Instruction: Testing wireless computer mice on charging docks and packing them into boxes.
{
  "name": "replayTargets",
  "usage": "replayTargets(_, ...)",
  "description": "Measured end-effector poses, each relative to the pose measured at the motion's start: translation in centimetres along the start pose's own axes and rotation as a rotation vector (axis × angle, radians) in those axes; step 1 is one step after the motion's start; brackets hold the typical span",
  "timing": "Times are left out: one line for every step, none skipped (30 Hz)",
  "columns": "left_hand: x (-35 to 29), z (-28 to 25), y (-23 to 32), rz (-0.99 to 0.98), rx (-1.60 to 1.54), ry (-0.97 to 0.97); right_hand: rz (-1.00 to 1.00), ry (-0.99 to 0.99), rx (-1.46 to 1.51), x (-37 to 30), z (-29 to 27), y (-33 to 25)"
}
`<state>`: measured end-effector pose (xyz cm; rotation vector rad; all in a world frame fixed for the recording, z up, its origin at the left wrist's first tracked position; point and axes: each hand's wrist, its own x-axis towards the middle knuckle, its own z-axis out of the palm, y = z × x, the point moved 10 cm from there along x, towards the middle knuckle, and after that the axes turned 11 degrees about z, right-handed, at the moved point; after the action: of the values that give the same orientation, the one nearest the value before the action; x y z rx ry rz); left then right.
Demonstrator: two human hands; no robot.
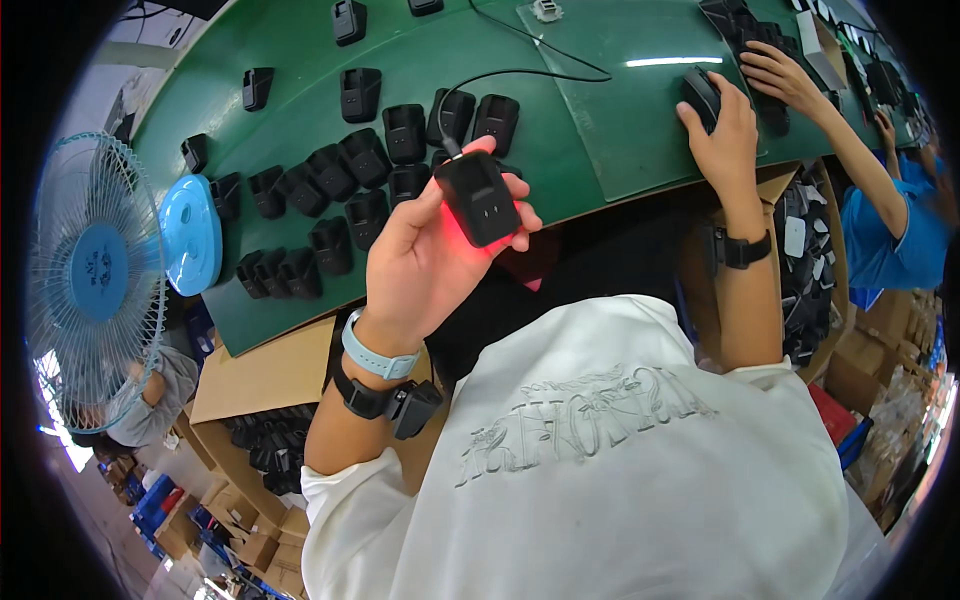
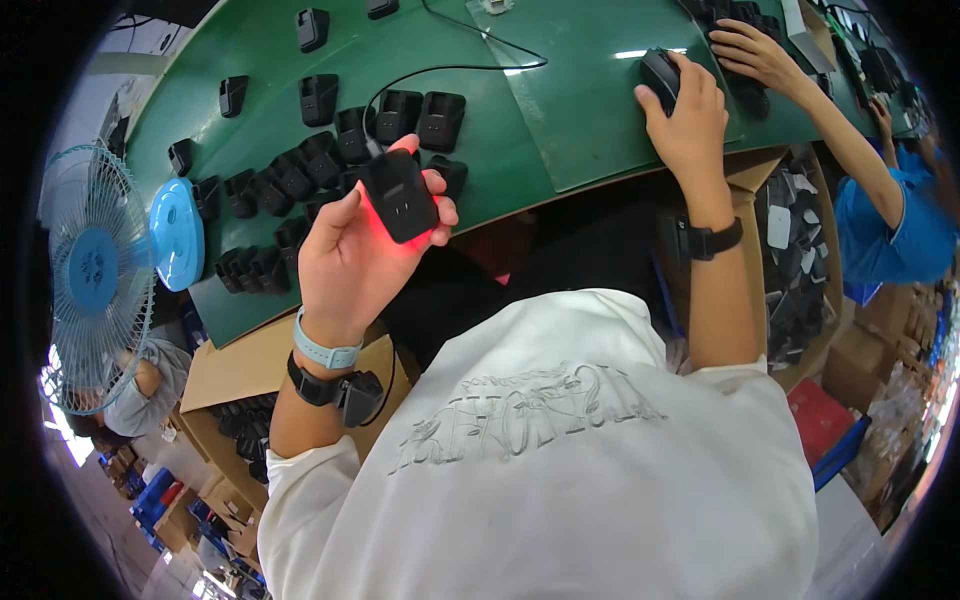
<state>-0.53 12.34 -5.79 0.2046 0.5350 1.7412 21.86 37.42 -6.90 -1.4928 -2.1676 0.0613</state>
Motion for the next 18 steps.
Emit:
replayTargets(-0.1, 0.1, -0.3, -0.004, -0.004, -0.001, 0.002, -0.001, -0.006, -0.2, 0.0, 0.3)
replayTargets(-0.3, -0.3, -0.3, 0.006, 0.083, 0.036, 0.147, -0.100, 0.291, -0.1, 0.6, 1.0)
replayTargets(-0.1, -0.7, -0.3, 0.012, 0.167, 0.064, 0.294, -0.189, 0.581, -0.1, 1.5, 1.4)
replayTargets(-0.1, -0.7, -0.5, 0.007, 0.163, 0.059, 0.431, -0.309, 0.950, -1.1, 1.5, -1.3)
replayTargets(-0.3, -0.8, -0.3, 0.024, 0.236, 0.067, 0.528, -0.429, 1.199, -2.7, 1.2, -4.5)
replayTargets(-0.7, -0.9, -0.1, 0.042, 0.307, 0.074, 0.579, -0.531, 1.388, -4.4, 0.6, -7.9)
replayTargets(-0.7, -1.1, -0.1, 0.054, 0.373, 0.074, 0.651, -0.630, 1.588, -6.3, -0.2, -11.7)
replayTargets(-0.6, -1.0, 0.0, 0.067, 0.309, 0.071, 0.618, -0.712, 1.654, -7.5, -0.9, -14.1)
replayTargets(-0.6, -0.8, -0.5, 0.056, 0.308, 0.056, 0.576, -0.778, 1.683, -8.4, -1.4, -16.1)
replayTargets(-0.6, -0.8, 0.3, 0.163, 0.439, 0.067, 0.519, -0.796, 1.694, -8.8, -2.1, -17.7)
replayTargets(-0.7, -0.5, 1.3, 0.274, 0.569, 0.074, 0.448, -0.750, 1.664, -9.0, -2.6, -18.7)
replayTargets(-0.9, -0.4, 1.4, 0.274, 0.559, 0.073, 0.348, -0.720, 1.551, -9.2, -2.9, -19.2)
replayTargets(-1.2, -0.5, 1.4, 0.290, 0.571, 0.066, 0.252, -0.685, 1.435, -9.5, -3.2, -19.6)
replayTargets(-1.3, -0.7, 1.2, 0.289, 0.546, 0.072, 0.158, -0.641, 1.402, -9.7, -3.5, -19.8)
replayTargets(-1.5, -0.8, 1.1, 0.284, 0.519, 0.080, 0.069, -0.599, 1.363, -9.9, -3.9, -19.9)
replayTargets(-1.3, -0.7, 0.9, 0.248, 0.516, 0.068, 0.011, -0.527, 1.373, -9.6, -4.5, -19.8)
replayTargets(-1.5, -0.5, 0.8, 0.245, 0.523, 0.054, 0.011, -0.510, 1.377, -9.6, -4.8, -19.8)
replayTargets(-1.6, -0.4, 0.8, 0.250, 0.488, 0.053, -0.050, -0.496, 1.336, -9.8, -5.4, -20.1)
